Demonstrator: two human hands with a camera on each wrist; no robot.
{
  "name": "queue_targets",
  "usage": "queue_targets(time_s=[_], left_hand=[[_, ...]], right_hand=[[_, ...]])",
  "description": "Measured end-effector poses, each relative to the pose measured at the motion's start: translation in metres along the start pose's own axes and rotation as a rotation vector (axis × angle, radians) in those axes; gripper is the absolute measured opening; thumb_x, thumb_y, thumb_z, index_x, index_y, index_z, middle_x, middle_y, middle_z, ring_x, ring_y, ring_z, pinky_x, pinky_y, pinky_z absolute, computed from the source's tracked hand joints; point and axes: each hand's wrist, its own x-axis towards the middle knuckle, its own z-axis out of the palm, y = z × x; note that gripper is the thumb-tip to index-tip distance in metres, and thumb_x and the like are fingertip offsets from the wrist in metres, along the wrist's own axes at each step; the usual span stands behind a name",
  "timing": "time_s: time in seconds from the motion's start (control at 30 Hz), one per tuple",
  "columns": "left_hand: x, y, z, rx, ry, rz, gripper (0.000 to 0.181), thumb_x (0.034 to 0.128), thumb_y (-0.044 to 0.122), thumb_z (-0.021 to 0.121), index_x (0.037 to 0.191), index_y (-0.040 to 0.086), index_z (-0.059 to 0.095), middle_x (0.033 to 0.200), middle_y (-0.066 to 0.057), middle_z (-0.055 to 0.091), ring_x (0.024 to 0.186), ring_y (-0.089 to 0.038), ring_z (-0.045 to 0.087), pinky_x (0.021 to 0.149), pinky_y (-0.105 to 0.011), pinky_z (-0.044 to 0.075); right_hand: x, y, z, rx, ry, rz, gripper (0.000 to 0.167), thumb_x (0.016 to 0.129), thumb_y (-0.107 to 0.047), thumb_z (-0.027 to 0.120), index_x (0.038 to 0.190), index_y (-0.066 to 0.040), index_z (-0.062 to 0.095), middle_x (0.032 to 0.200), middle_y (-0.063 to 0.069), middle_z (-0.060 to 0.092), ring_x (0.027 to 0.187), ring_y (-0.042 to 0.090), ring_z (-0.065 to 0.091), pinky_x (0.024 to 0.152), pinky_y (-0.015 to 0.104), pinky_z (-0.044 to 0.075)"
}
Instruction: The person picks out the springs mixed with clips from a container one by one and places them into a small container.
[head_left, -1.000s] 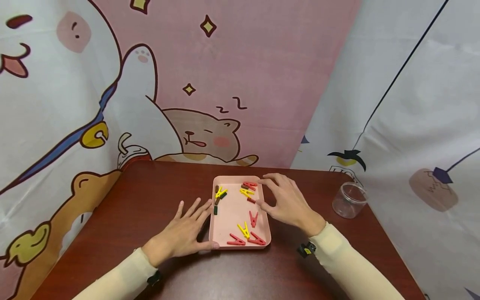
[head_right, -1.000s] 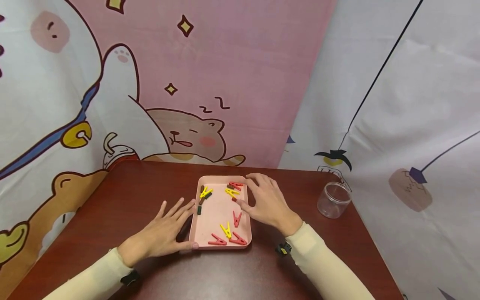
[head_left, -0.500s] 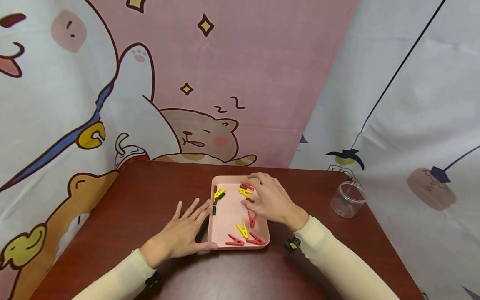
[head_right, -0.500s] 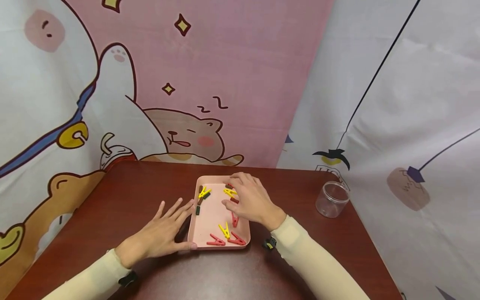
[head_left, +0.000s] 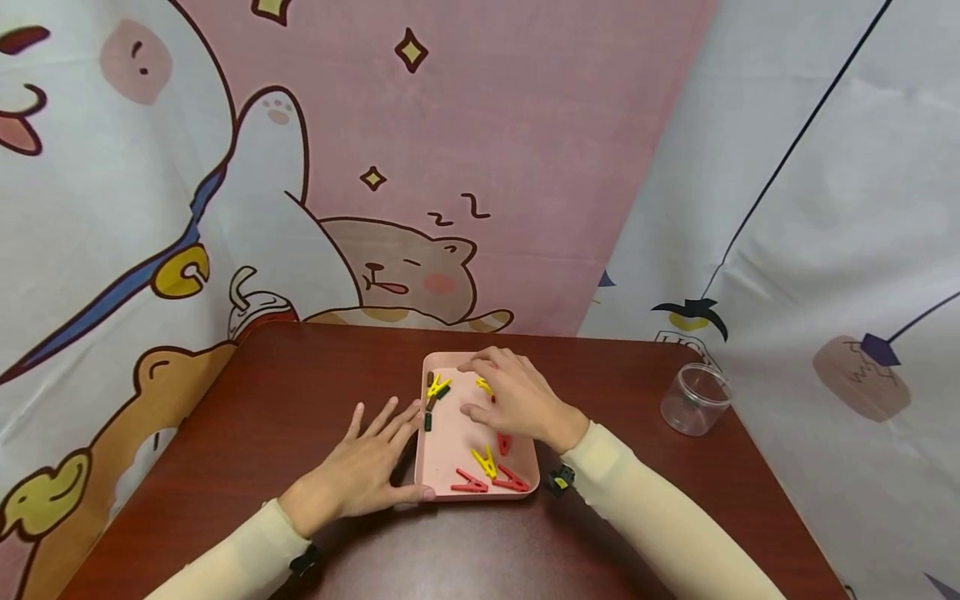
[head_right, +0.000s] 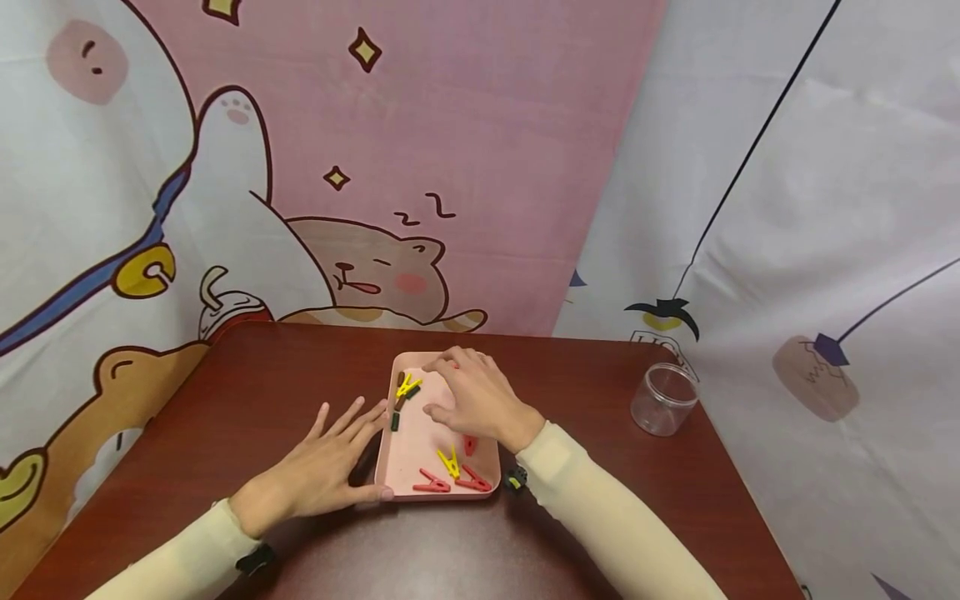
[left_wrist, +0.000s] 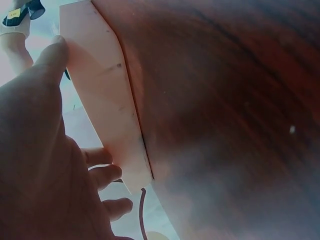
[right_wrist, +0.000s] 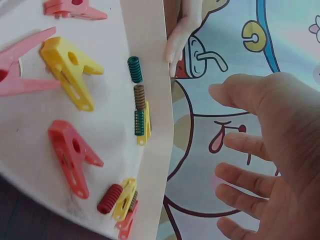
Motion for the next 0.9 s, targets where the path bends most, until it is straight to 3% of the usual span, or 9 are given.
queue_targets(time_s=[0.23,0.5,0.9], left_hand=[[-0.001,0.001,-0.001,-0.007,0.003,0.004,0.119,0.1000,0.089,0.066,0.184,0.010,0.035,0.196,-0.008,0.026,0.182,-0.048,0.023,0.137,-0.089,0.016],[-0.001,0.001,-0.001,-0.001,0.006,0.008,0.119,0.1003,0.088,0.067,0.184,0.010,0.035,0.196,-0.009,0.027,0.181,-0.049,0.025,0.137,-0.090,0.018],[-0.001,0.000,-0.001,0.015,0.007,0.009,0.120,0.0996,0.091,0.064,0.184,0.011,0.036,0.196,-0.008,0.026,0.181,-0.049,0.025,0.136,-0.090,0.019]], right_hand=[[0.009,-0.004,0.010,0.004,-0.032,-0.032,0.058,0.098,-0.045,0.092,0.147,-0.017,0.078,0.144,0.007,0.076,0.142,0.033,0.069,0.129,0.064,0.049],[0.016,-0.011,0.017,-0.026,-0.095,-0.002,0.057,0.097,-0.053,0.091,0.144,-0.023,0.079,0.143,0.002,0.075,0.144,0.027,0.068,0.126,0.068,0.044],[0.026,-0.014,0.027,0.024,-0.220,-0.005,0.056,0.099,-0.051,0.093,0.145,-0.021,0.081,0.143,0.005,0.073,0.137,0.030,0.069,0.118,0.060,0.057]])
